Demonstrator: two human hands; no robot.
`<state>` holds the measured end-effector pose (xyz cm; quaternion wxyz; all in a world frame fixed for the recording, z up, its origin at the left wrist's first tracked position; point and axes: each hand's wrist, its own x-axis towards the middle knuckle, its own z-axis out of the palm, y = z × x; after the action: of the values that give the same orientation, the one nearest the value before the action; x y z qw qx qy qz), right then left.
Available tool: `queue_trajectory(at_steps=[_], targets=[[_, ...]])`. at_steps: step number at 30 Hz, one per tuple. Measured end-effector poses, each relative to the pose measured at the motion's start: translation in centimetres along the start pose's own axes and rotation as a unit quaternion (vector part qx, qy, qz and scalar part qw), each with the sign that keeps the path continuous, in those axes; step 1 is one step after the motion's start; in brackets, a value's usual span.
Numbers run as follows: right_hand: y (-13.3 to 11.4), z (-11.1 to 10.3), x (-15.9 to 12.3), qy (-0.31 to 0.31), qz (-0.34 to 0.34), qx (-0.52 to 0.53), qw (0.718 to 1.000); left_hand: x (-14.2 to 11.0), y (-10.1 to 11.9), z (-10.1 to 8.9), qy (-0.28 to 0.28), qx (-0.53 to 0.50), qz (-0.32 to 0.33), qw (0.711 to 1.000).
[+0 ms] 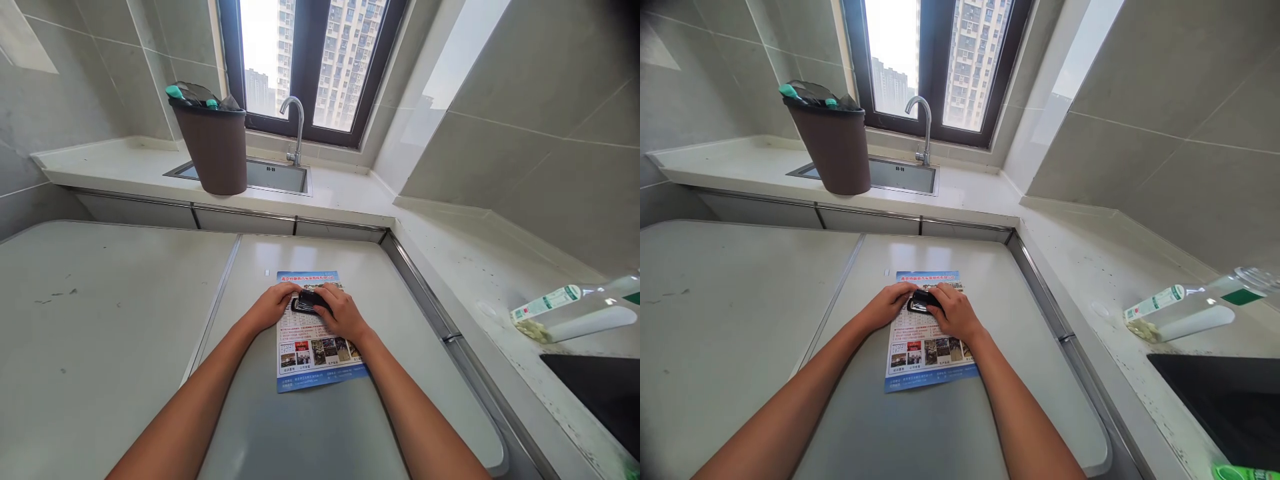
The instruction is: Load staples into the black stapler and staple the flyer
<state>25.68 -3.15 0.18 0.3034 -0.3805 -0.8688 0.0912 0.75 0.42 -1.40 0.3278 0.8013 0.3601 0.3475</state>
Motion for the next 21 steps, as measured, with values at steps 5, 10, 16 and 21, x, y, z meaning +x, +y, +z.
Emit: queue_trajectory(at_steps=[5, 10, 16, 21], targets=[[0.08, 0.40, 0.19, -0.005, -0.006, -0.010, 1.000, 0.12, 0.40, -0.37, 0.027, -0.033, -0.011, 0.999], [0.22, 0.42, 0.38, -0.001, 0.005, 0.013, 1.000, -0.07, 0.36, -0.52, 0.008, -0.036, -0.007, 0.999], [0.36, 0.27, 0.48, 0.027, 0.007, 0.043, 0.999, -0.46, 0.75, -0.44, -0.045, 0.042, 0.022, 0.998], [0.12, 0.22, 0.25, 0.052, 0.018, 0.008, 0.998, -0.23, 1.05, -0.37, -0.025, 0.086, 0.035, 0.995]])
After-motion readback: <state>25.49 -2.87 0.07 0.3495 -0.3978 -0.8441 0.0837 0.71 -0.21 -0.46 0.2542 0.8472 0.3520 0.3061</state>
